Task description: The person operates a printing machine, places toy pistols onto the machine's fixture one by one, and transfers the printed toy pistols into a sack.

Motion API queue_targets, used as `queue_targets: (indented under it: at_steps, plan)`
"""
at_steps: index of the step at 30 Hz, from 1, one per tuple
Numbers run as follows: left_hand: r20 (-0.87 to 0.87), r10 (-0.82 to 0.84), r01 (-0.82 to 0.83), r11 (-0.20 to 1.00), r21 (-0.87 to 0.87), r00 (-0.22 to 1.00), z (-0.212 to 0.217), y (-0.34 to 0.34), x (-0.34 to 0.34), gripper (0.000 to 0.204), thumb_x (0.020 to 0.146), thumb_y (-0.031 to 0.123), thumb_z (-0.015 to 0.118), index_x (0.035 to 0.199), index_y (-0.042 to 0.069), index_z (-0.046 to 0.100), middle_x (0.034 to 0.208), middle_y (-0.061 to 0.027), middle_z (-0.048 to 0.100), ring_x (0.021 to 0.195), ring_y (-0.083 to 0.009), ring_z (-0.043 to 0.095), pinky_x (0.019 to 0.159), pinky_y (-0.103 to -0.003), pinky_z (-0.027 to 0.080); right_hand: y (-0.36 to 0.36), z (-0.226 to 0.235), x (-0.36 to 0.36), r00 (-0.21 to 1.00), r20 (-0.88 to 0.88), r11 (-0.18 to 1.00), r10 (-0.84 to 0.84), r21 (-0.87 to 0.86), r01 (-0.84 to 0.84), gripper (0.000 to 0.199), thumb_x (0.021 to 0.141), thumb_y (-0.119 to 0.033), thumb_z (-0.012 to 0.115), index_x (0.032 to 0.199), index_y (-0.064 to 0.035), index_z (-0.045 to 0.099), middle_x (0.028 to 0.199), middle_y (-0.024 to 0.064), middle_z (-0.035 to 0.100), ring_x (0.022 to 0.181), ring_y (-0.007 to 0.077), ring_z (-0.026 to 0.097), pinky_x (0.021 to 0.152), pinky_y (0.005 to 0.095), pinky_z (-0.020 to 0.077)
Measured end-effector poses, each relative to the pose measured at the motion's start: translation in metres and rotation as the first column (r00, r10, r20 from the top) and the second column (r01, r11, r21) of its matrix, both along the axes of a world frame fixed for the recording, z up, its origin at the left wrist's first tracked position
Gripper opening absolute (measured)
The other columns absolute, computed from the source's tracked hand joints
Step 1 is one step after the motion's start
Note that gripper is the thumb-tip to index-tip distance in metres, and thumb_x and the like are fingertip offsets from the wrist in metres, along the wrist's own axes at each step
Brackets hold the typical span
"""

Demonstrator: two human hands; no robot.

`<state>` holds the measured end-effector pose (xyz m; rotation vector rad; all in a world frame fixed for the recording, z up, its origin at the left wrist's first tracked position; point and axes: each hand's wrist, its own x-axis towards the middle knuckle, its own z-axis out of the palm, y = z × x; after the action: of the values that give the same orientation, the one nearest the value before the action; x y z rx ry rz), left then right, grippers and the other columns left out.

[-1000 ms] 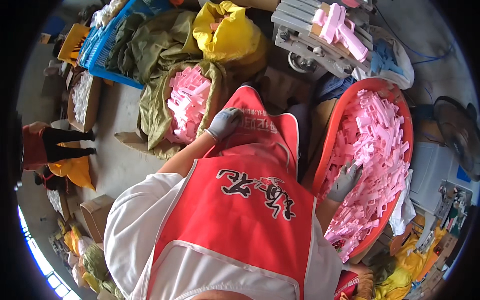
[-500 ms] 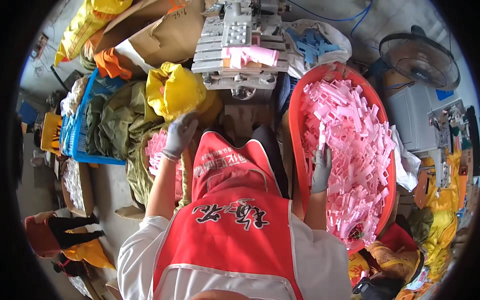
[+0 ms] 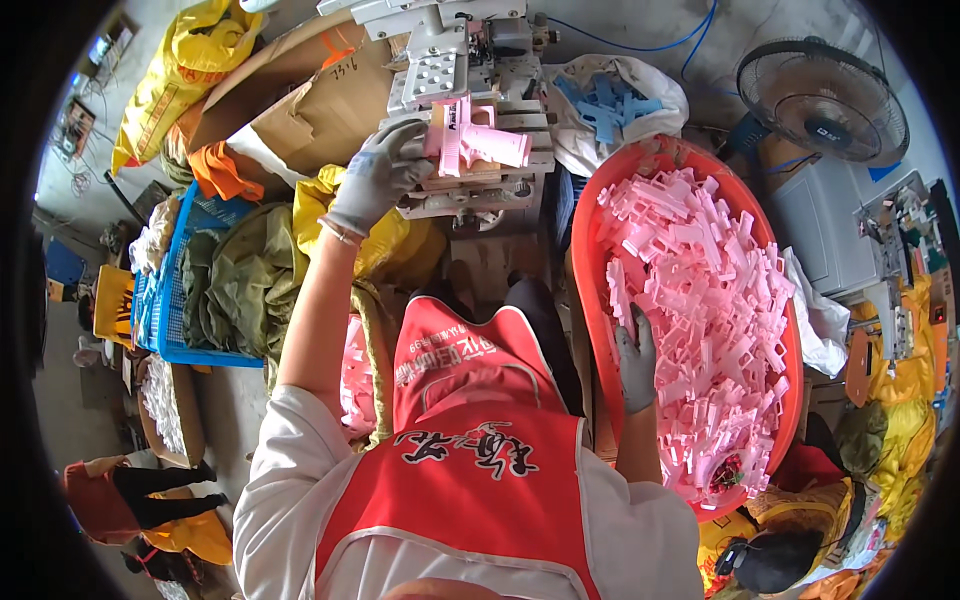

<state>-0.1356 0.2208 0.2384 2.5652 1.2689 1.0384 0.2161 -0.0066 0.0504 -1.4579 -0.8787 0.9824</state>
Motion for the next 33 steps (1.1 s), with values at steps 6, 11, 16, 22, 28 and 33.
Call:
queue_targets:
  at_steps: [6, 11, 16, 22, 28, 33]
  plan:
    - [0.082, -0.096, 0.103, 0.991, -0.09, 0.992, 0.0, 0.024, 0.003, 0.041, 0.076, 0.012, 0.068, 0.114, 0.004, 0.057, 0.097, -0.0173, 0.064, 0.084, -0.0339, 0.062, 0.074, -0.036, 0.049, 0.016, 0.025, 0.012, 0.993, 0.086, 0.996, 0.085, 0.018, -0.087, 0.043, 0.092, -0.009, 0.047, 0.134, 0.0012, 0.041, 0.131, 0.0105, 0.048, 0.12, 0.0193, 0.045, 0.102, 0.03, 0.034]
    - [0.247, -0.023, 0.037, 0.998, -0.053, 0.969, 0.001, 0.011, -0.004, 0.034, 0.077, 0.012, 0.069, 0.109, 0.004, 0.059, 0.097, -0.0165, 0.064, 0.087, -0.0328, 0.062, 0.076, -0.035, 0.05, 0.081, 0.096, -0.003, 0.973, 0.181, 0.939, 0.145, 0.283, -0.193, 0.042, 0.093, -0.012, 0.05, 0.132, 0.0003, 0.043, 0.127, 0.0106, 0.051, 0.117, 0.0194, 0.048, 0.099, 0.0299, 0.0375]
    - [0.394, 0.228, -0.228, 0.972, -0.047, 0.89, -0.013, -0.035, -0.048, 0.037, 0.078, 0.007, 0.069, 0.113, 0.002, 0.058, 0.102, -0.0112, 0.065, 0.09, -0.0195, 0.065, 0.08, -0.029, 0.05, 0.169, 0.145, -0.047, 0.793, 0.592, 0.798, 0.142, 0.406, -0.445, 0.045, 0.083, -0.006, 0.062, 0.125, -0.0006, 0.049, 0.122, 0.0156, 0.056, 0.114, 0.0255, 0.053, 0.097, 0.0321, 0.0401]
    - [0.248, 0.639, -0.541, 0.758, -0.364, 0.728, -0.084, -0.144, -0.139, 0.034, 0.083, 0.008, 0.065, 0.115, 0.0, 0.058, 0.103, -0.0117, 0.066, 0.09, -0.0174, 0.063, 0.08, -0.028, 0.049, 0.222, 0.178, -0.087, 0.397, 0.918, 0.647, 0.012, 0.295, -0.703, 0.042, 0.08, -0.008, 0.061, 0.122, -0.0065, 0.054, 0.117, 0.0139, 0.056, 0.108, 0.0335, 0.053, 0.092, 0.0384, 0.0424]
    - [0.04, 0.832, -0.72, 0.502, -0.479, 0.553, -0.152, -0.246, -0.183, 0.034, 0.084, 0.013, 0.064, 0.116, 0.002, 0.058, 0.1, -0.0117, 0.065, 0.089, -0.0189, 0.062, 0.081, -0.03, 0.048, 0.226, 0.181, -0.087, 0.143, 0.989, 0.643, -0.037, 0.133, -0.754, 0.044, 0.085, -0.02, 0.059, 0.128, -0.0142, 0.052, 0.126, 0.013, 0.052, 0.114, 0.0337, 0.049, 0.097, 0.0395, 0.0398]
    - [-0.188, 0.792, -0.738, 0.416, -0.532, 0.581, -0.244, -0.297, -0.228, 0.039, 0.088, 0.022, 0.057, 0.123, 0.005, 0.055, 0.12, -0.0174, 0.059, 0.105, -0.0328, 0.059, 0.089, -0.039, 0.046, 0.205, 0.166, -0.058, 0.395, 0.917, 0.646, -0.05, 0.332, -0.688, 0.047, 0.091, -0.029, 0.056, 0.13, -0.0042, 0.046, 0.126, 0.0151, 0.053, 0.114, 0.0323, 0.052, 0.096, 0.0384, 0.0409]
